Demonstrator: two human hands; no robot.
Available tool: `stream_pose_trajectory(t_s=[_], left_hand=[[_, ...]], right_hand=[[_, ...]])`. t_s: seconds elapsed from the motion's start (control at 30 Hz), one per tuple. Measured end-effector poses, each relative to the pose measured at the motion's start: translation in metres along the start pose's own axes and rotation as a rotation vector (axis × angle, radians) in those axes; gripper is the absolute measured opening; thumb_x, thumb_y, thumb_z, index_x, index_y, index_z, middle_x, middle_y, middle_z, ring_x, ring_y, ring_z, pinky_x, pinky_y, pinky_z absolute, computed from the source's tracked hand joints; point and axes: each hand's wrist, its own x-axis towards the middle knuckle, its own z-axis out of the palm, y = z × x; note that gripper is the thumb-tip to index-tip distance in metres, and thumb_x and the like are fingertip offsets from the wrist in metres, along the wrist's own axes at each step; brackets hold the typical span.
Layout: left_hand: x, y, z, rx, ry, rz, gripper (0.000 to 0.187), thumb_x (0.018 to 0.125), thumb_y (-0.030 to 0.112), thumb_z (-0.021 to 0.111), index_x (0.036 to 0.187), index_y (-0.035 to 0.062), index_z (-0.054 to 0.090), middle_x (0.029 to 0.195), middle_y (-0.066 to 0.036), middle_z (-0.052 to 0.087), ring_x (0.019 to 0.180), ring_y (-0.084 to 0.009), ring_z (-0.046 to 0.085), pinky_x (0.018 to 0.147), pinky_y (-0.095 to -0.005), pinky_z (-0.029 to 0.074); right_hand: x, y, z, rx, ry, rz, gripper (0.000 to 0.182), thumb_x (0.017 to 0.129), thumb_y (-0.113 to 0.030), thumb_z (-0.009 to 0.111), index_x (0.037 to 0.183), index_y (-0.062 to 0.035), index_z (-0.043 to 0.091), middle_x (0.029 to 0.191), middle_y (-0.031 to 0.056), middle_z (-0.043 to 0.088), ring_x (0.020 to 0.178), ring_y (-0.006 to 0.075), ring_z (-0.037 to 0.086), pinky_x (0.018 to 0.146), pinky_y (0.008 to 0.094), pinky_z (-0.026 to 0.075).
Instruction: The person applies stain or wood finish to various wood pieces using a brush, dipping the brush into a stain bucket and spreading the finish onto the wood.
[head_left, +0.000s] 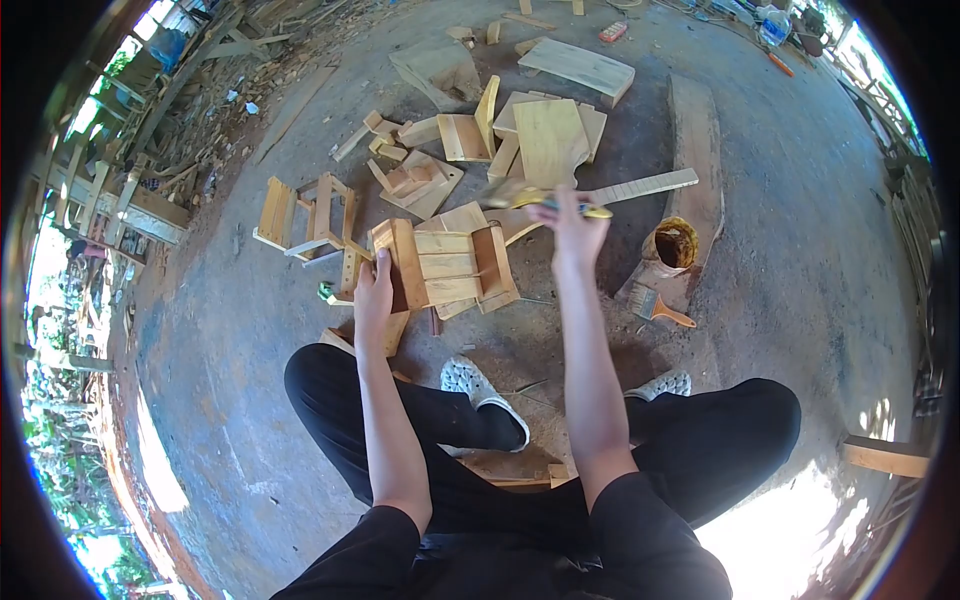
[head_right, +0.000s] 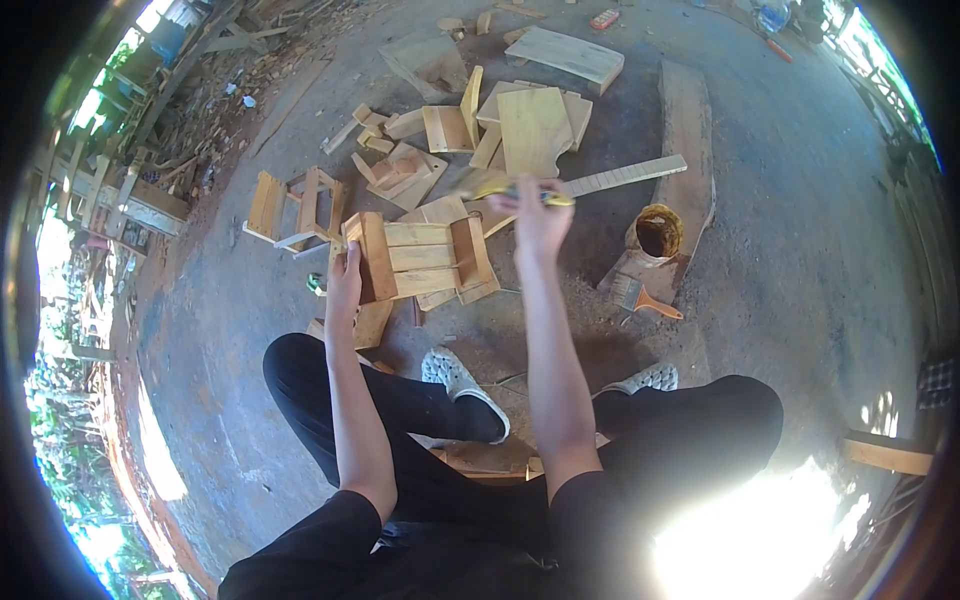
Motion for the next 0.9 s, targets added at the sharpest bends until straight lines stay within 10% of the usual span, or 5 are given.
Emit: stream_pose_trajectory(t_s=[0.6, 0.9], left_hand=[[-0.004, -0.025, -0.008, -0.246, -0.060, 0.018, 0.085, 0.105, 0.063, 0.052, 0.149, -0.0098, 0.049, 0.145, -0.029, 0.059, 0.136, -0.0358, 0.057, 0.115, -0.0380, 0.040], [-0.011, -0.008, -0.012, -0.317, -0.083, -0.018, 0.078, 0.104, 0.062, 0.056, 0.136, -0.0088, 0.058, 0.119, -0.021, 0.070, 0.111, -0.0254, 0.065, 0.099, -0.0353, 0.049]], right_hand=[[-0.039, 0.097, -0.005, 0.061, -0.639, 0.497, 0.019, 0.103, -0.015, 0.071, 0.097, -0.0060, 0.056, 0.091, 0.0141, 0.073, 0.078, 0.0267, 0.078, 0.069, 0.0357, 0.065], [-0.028, 0.075, -0.030, 0.027, -0.792, 0.580, 0.018, 0.102, -0.014, 0.071, 0.097, -0.0030, 0.058, 0.098, 0.0197, 0.074, 0.074, 0.0311, 0.078, 0.063, 0.0385, 0.066]])
